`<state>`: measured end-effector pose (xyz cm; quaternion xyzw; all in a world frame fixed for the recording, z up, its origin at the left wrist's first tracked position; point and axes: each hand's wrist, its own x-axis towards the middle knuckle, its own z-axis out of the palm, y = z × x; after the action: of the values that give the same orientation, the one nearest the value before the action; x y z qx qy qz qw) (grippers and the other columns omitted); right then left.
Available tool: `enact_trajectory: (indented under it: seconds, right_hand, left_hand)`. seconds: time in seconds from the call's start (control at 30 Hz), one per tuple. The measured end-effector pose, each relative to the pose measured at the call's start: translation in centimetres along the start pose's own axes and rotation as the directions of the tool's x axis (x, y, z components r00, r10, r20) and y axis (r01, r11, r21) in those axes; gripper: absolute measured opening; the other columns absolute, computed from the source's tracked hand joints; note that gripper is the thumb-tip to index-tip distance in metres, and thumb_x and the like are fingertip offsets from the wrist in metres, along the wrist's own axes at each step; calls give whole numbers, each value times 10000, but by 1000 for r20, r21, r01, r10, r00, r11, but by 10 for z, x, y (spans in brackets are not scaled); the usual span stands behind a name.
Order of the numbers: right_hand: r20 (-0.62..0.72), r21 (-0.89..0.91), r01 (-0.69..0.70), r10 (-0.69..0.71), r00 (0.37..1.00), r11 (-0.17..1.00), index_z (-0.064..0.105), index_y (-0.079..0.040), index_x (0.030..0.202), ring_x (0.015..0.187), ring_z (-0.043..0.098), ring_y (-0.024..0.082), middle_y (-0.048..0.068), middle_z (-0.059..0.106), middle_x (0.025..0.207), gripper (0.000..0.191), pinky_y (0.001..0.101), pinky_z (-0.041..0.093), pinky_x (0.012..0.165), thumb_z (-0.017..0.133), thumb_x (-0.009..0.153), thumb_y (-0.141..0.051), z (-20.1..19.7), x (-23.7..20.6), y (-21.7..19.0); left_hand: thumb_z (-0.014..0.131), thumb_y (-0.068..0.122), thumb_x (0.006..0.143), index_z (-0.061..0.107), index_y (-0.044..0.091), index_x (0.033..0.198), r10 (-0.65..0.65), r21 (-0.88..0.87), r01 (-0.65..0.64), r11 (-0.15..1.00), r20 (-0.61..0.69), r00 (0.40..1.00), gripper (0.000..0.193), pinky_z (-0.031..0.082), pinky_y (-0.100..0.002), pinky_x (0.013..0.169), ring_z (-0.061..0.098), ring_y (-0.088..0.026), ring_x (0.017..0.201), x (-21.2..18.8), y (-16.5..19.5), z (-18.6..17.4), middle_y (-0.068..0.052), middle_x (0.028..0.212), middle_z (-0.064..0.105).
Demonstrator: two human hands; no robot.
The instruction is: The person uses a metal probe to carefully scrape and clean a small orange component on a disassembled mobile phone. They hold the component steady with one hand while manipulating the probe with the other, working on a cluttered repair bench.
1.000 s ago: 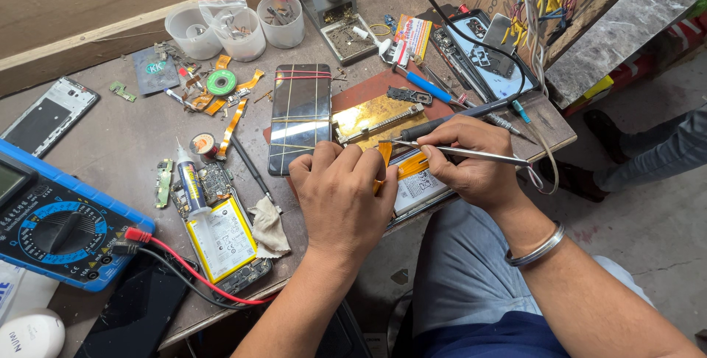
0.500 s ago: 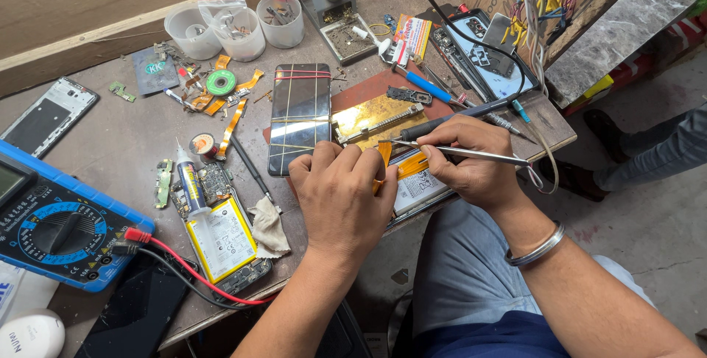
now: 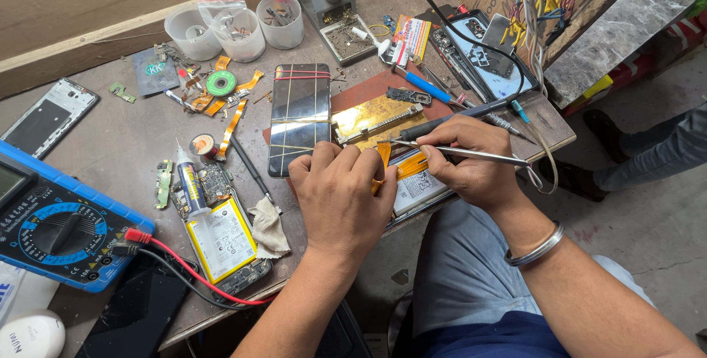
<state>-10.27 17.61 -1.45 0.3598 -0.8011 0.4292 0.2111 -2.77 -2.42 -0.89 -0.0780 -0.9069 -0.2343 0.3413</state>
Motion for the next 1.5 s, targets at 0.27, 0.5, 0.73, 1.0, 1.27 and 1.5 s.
enact_trajectory:
  seconds: [0.27,0.5,0.73,1.0,1.27,1.5]
  right_hand:
    - [6,13,6,-6,1000,1000,737,5,970,789,726,188,123,737,895,116,290,574,718,748,877,-63,0,-1,2]
    - [56,23,19,-21,998,1000,749,3,998,812,739,200,123,747,910,134,294,583,727,773,881,-58,-1,1,0]
    - [15,18,9,-9,1000,1000,738,1,971,795,725,181,117,739,902,111,288,578,721,751,871,-46,0,0,1]
    - [1,13,-13,13,1000,1000,736,6,965,770,715,168,118,737,891,104,276,566,693,752,875,-45,0,0,1]
    - [4,20,-11,11,1000,1000,738,8,962,774,719,177,121,739,887,110,285,572,703,761,871,-49,1,1,1]
    - [8,10,-4,4,1000,1000,742,7,964,784,725,181,122,740,887,113,291,579,718,760,870,-53,0,1,0]
  left_hand:
    - [794,305,826,662,148,805,-5,-15,5,1000,6,1000,206,324,-437,859,560,-218,890,1,0,0,13,784,596]
    - [792,305,827,659,143,802,3,-5,-3,1000,-3,1000,211,326,-439,865,564,-218,894,1,0,-1,8,786,597]
    - [794,306,832,671,144,820,0,-13,0,1000,4,1000,203,325,-435,858,563,-213,892,0,-1,0,14,785,596]
    - [799,308,822,668,149,816,2,-10,-2,1000,-3,1000,206,324,-438,856,564,-216,899,0,0,-1,16,786,594]
    - [800,310,822,669,149,820,2,-11,-2,1000,-10,1000,208,323,-439,862,564,-215,906,0,0,0,17,789,593]
    - [795,313,831,672,144,824,4,-7,-4,1000,-4,1000,209,323,-438,859,564,-216,904,0,0,0,12,791,597]
